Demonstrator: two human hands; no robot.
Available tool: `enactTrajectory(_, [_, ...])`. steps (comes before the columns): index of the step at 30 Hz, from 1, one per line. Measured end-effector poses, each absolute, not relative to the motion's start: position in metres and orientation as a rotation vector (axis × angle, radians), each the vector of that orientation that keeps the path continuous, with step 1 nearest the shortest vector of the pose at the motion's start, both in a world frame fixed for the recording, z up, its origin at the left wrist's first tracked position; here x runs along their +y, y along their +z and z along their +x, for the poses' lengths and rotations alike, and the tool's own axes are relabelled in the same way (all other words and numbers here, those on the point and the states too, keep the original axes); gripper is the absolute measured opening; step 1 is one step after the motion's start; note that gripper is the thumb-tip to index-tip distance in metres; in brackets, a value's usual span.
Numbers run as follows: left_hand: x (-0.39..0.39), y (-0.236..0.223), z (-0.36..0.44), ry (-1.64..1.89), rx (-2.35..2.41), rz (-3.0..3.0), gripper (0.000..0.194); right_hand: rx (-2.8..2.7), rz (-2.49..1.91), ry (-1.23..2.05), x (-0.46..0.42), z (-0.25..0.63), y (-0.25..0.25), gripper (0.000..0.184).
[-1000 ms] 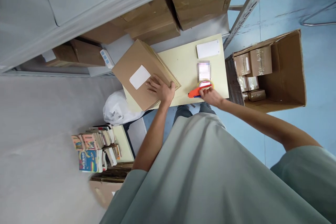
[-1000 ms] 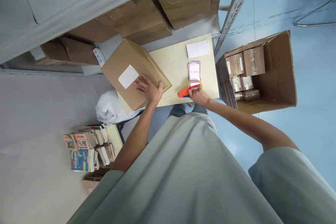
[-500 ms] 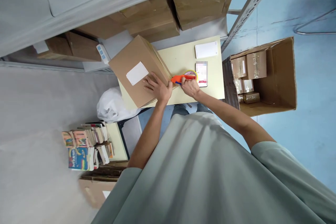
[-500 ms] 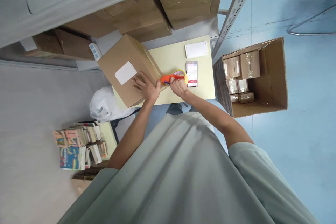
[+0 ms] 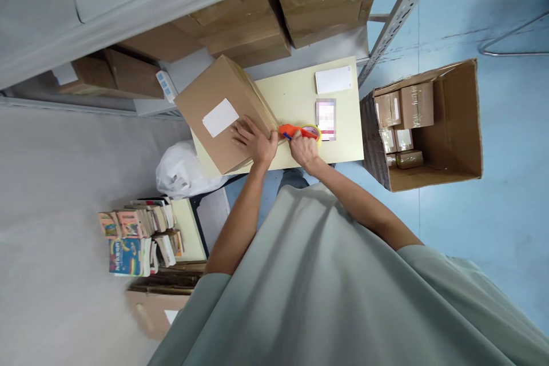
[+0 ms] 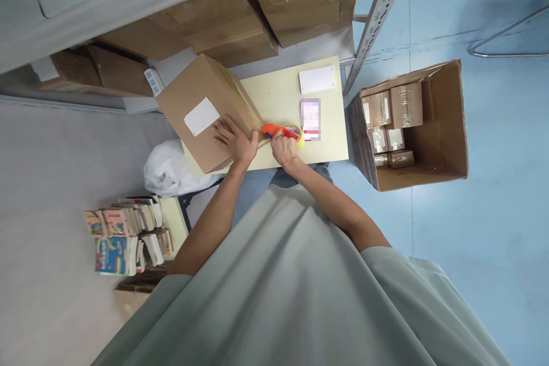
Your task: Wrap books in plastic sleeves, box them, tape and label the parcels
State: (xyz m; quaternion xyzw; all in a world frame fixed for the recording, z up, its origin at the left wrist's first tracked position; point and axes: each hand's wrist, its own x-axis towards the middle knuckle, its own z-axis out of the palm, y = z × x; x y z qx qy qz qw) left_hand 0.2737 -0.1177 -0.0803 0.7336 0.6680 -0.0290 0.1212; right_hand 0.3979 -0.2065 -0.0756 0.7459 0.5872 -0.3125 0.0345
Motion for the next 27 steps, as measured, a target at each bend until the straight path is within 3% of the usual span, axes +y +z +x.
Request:
enactTrajectory(7, [-0.12,-0.08,0.274,-0.074,1.961,2.161,0.11,1.758,2.365,-1.01,-0.209,0.401,-0.076,0.043])
enactTrajectory(12, [-0.123,-0.075,0.276,-0.098,1.968,2.169,0.109,1.832,2.321,-0.913,-0.178,0.403,-0.077,0.051])
enactTrajectory(17, [-0.124,-0.072,0.276,-0.127,1.963,2.17,0.111,1.835,2.366,-0.824,-0.154,0.439,-0.073,0.046])
enactTrajectory(27, [-0.122,-0.064,0.258,-0.093,1.777,2.173,0.111,2.41,2.043,-0.595,-0.21,0.498,-0.071,0.049])
